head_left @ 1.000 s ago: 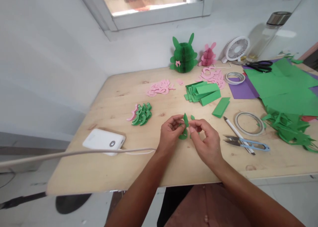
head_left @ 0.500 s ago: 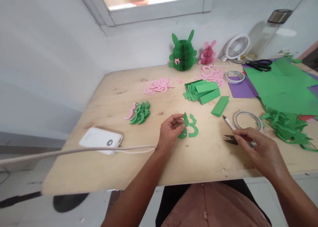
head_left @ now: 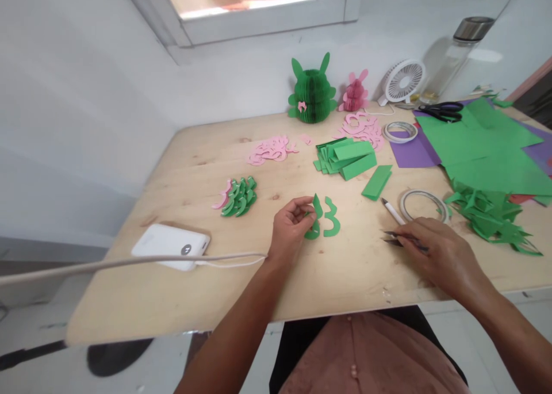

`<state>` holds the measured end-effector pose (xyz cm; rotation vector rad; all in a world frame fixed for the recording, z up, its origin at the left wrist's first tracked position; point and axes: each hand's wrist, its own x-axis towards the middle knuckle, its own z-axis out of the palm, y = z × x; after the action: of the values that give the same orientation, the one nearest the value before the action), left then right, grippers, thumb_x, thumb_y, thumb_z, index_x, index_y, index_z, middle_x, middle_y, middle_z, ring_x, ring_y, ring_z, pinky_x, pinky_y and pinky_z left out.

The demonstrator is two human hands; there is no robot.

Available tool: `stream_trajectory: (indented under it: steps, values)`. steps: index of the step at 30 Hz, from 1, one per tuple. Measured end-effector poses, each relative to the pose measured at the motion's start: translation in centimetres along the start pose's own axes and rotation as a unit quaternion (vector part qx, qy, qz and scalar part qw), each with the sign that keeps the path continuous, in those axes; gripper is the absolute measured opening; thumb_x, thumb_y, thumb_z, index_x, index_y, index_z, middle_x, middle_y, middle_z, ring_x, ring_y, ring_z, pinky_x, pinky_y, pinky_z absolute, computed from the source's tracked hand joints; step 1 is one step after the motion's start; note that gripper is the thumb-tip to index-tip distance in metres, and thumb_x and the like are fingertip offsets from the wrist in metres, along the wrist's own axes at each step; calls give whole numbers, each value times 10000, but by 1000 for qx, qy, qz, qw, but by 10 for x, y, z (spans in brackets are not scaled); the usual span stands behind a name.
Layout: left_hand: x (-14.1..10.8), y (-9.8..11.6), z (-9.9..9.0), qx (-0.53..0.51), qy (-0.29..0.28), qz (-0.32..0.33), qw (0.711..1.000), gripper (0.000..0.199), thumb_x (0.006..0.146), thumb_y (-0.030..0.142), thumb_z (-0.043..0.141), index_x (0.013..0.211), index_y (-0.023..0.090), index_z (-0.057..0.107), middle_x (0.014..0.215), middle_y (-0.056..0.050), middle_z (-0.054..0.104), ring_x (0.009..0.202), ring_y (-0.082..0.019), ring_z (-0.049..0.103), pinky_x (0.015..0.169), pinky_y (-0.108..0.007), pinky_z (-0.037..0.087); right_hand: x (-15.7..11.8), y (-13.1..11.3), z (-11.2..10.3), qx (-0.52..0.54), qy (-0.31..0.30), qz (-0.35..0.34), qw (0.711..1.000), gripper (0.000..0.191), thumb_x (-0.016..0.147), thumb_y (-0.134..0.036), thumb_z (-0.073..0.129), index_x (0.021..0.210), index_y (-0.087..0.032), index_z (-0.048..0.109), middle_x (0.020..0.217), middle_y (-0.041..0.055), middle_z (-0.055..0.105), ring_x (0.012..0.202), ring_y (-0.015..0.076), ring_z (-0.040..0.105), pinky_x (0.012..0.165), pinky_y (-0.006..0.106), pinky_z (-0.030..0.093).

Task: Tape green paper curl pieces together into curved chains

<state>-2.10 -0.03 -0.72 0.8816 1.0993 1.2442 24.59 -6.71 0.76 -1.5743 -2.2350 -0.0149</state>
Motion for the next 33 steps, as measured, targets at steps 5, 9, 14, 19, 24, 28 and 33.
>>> stream_trajectory:
  steps: [5,9,14,19,24,28,33]
  values:
    - [-1,1,1,3,2,1,1000,285,595,165,717,876,170,672,724,15,589,568,-73,517,467,-183,383,3,-1,1,-15,-22,-7,1000,187,880,-274,487,857,-206,660,826,61,672,780,208,630,701,338,455]
    - [-1,1,1,4,3,0,1000,288,596,169,719,880,169,671,728,16,591,567,-73,522,470,-185,385,7,-3,1,-19,-43,-6,999,224,889,-284,462,809,-202,654,788,61,661,758,204,615,684,332,444]
    - [0,0,0,4,0,-2,1000,288,601,169,720,885,172,673,728,15,589,578,-76,529,473,-185,389,9,-3,2,-41,-56,-13,998,230,901,-303,459,780,-199,625,769,55,641,727,194,590,663,320,426]
    - [0,-1,0,4,-1,1,1000,292,605,160,717,893,176,673,738,13,593,587,-75,528,476,-180,392,10,-4,3,-53,-64,-13,996,222,900,-292,467,755,-194,604,739,48,619,709,187,570,641,307,411]
    - [0,-1,0,7,-3,1,1000,284,611,170,718,891,175,674,734,14,591,573,-74,522,473,-187,395,10,-5,4,-69,-54,-20,996,206,896,-275,471,747,-191,586,719,43,601,688,186,562,632,309,402]
    - [1,-2,0,3,-3,9,1000,290,607,157,713,893,175,676,731,15,587,585,-76,526,472,-183,390,7,-5,5,-64,-60,-12,996,178,895,-268,473,796,-189,599,748,42,608,688,181,573,636,307,412]
    - [0,-1,0,2,-6,6,1000,283,610,154,708,890,174,673,736,19,585,585,-69,520,472,-175,385,4,-5,5,-60,-62,-1,996,181,901,-256,460,830,-189,613,782,49,619,704,181,589,644,304,420]
